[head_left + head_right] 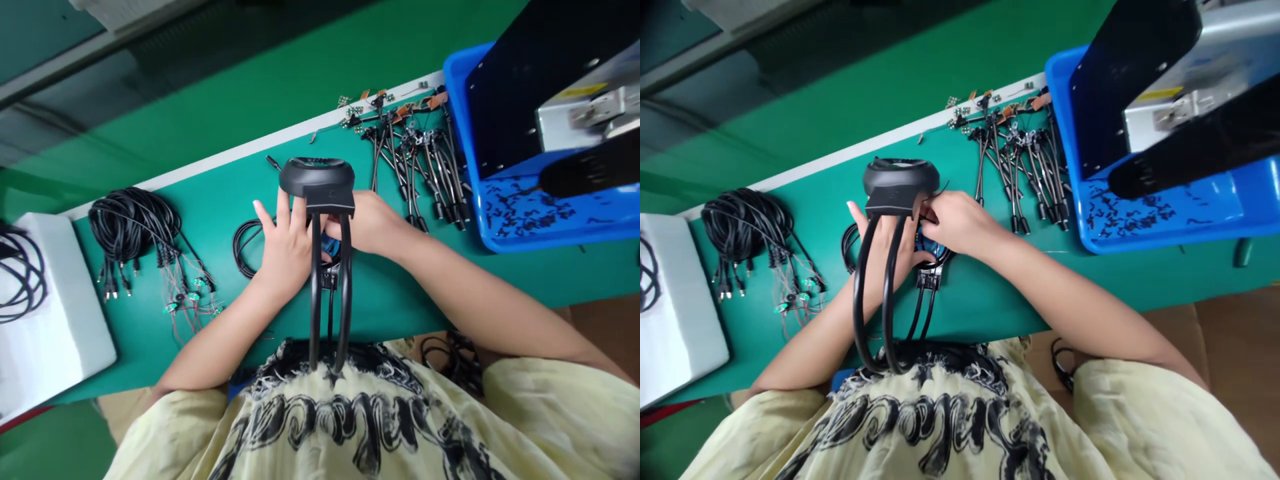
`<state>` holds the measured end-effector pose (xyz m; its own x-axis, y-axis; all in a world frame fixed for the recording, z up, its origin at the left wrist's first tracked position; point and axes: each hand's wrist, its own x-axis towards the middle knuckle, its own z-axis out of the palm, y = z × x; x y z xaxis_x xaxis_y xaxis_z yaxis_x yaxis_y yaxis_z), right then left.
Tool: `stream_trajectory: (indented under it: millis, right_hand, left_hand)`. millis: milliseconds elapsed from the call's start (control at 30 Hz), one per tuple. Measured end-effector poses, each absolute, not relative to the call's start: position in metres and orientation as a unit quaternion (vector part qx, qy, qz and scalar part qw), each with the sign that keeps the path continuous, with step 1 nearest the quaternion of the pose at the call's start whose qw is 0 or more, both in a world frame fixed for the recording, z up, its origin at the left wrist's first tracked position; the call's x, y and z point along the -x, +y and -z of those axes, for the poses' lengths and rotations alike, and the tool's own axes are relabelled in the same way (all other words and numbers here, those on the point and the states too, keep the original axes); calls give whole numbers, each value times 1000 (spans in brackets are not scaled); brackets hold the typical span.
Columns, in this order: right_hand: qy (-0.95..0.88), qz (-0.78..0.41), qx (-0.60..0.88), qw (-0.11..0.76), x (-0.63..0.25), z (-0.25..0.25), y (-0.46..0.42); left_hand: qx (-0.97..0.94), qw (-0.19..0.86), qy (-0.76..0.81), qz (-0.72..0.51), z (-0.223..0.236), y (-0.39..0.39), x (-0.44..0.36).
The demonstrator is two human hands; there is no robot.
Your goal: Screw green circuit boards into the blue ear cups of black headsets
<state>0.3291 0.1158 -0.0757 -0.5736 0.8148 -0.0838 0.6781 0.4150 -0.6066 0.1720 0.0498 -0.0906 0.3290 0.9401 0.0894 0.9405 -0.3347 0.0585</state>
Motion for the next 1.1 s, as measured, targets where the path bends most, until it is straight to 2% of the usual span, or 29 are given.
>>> stream_trajectory:
  millis: [100, 233, 333, 467, 700, 900, 1100]
  right_hand:
    - [-778, -379, 475, 161, -328, 81, 129]
    - [-608, -578, 483, 252, -324, 92, 137]
    - [-532, -647, 466, 287, -324, 98, 137]
    - [-540, -658, 441, 284, -330, 95, 132]
    - [-548, -712, 414, 148, -334, 78, 126]
    - [-562, -630, 478, 243, -329, 95, 140]
    - [-574, -559, 545, 246, -329, 107, 147]
  left_hand:
    - [813, -1, -581, 24, 89, 50, -171]
    - [801, 15, -599, 15, 91, 47, -171]
    - [798, 22, -602, 24, 93, 46, -171]
    - [795, 24, -606, 24, 96, 45, -169]
    - [787, 10, -616, 19, 101, 42, -164]
    - [787, 6, -617, -2, 100, 44, -166]
    - [779, 3, -627, -18, 100, 44, -166]
